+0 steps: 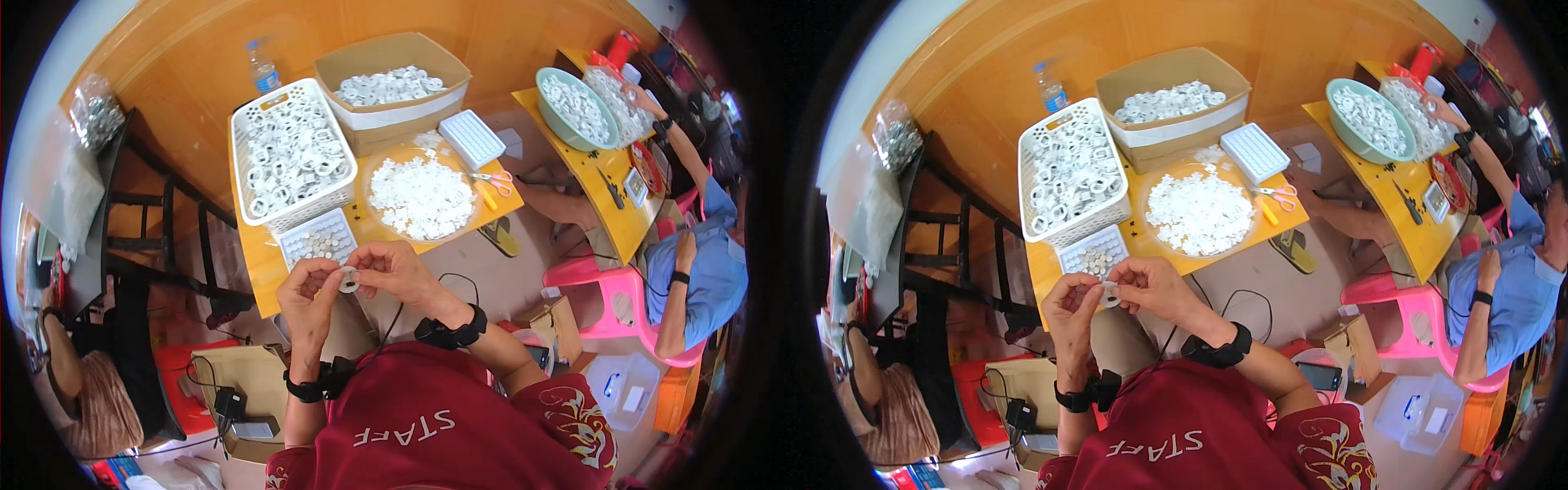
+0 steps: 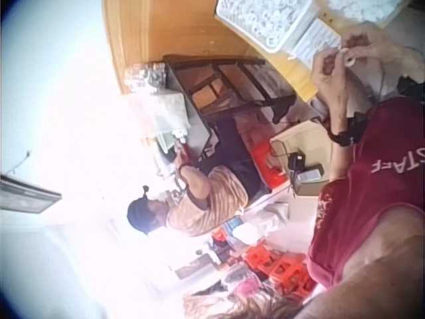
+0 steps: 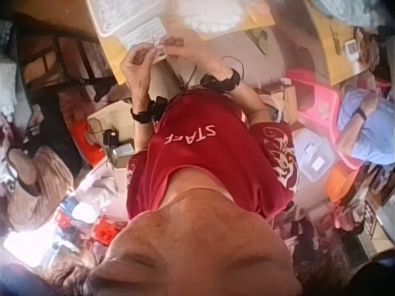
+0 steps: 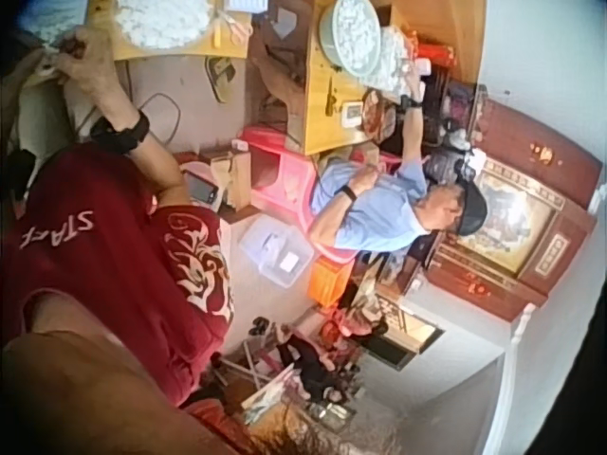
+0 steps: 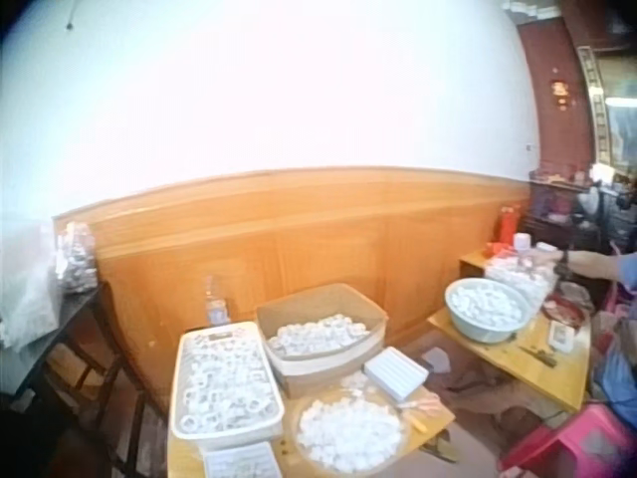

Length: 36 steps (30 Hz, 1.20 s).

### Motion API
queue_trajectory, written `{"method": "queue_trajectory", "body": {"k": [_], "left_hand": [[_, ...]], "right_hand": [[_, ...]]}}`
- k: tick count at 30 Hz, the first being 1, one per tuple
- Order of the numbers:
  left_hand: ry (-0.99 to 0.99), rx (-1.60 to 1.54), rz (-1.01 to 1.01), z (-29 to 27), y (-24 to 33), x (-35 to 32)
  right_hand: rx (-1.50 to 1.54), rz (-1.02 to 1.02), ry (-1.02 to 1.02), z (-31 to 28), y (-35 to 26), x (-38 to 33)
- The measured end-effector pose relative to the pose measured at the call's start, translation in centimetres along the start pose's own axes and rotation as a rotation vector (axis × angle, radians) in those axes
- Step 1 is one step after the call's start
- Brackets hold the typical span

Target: Sort and assemble small white circular components by hand at a workbench.

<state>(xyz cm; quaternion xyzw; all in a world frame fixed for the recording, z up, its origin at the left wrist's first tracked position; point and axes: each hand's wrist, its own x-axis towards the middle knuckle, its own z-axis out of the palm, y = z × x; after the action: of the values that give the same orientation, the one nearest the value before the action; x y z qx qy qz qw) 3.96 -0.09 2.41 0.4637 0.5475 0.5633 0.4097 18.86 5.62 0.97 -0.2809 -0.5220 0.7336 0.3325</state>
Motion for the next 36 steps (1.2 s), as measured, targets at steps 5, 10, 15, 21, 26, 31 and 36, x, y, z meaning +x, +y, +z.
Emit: {"method": "queue_trajectory", "body": {"k": [5, 10, 15, 21, 26, 31, 36], "left_hand": [[-0.075, -0.355, -0.062, 0.9, -1.0, -1.0], [-0.034, -0.417, -0.102, 1.0, -3.5, -1.9], [0.058, -0.463, -0.156, -0.4, -3.9, -2.0], [0.195, -0.622, -0.193, -4.4, -5.1, -2.4], [0.232, -0.652, -0.184, -4.8, -5.0, -2.6], [0.192, -0.687, -0.187, -4.7, -5.0, -2.8], [0.123, -0.823, -0.218, -4.4, -4.3, -2.3]], "right_hand": [[0.317, 0.066, 0.143, -0.1, 0.8, -0.9], [0.5, 0.12, 0.152, 0.5, 3.1, -1.2], [0.38, 0.124, 0.161, 1.2, 3.1, -0.8], [-0.492, -0.183, 0.371, -1.1, 4.9, 3.1], [-0.895, -0.336, 0.361, -0.2, 4.7, 6.1], [-1.091, -0.339, 0.342, 0.6, 5.3, 6.9], [-1.147, -0.395, 0.27, 0.7, 5.2, 6.6]]}}
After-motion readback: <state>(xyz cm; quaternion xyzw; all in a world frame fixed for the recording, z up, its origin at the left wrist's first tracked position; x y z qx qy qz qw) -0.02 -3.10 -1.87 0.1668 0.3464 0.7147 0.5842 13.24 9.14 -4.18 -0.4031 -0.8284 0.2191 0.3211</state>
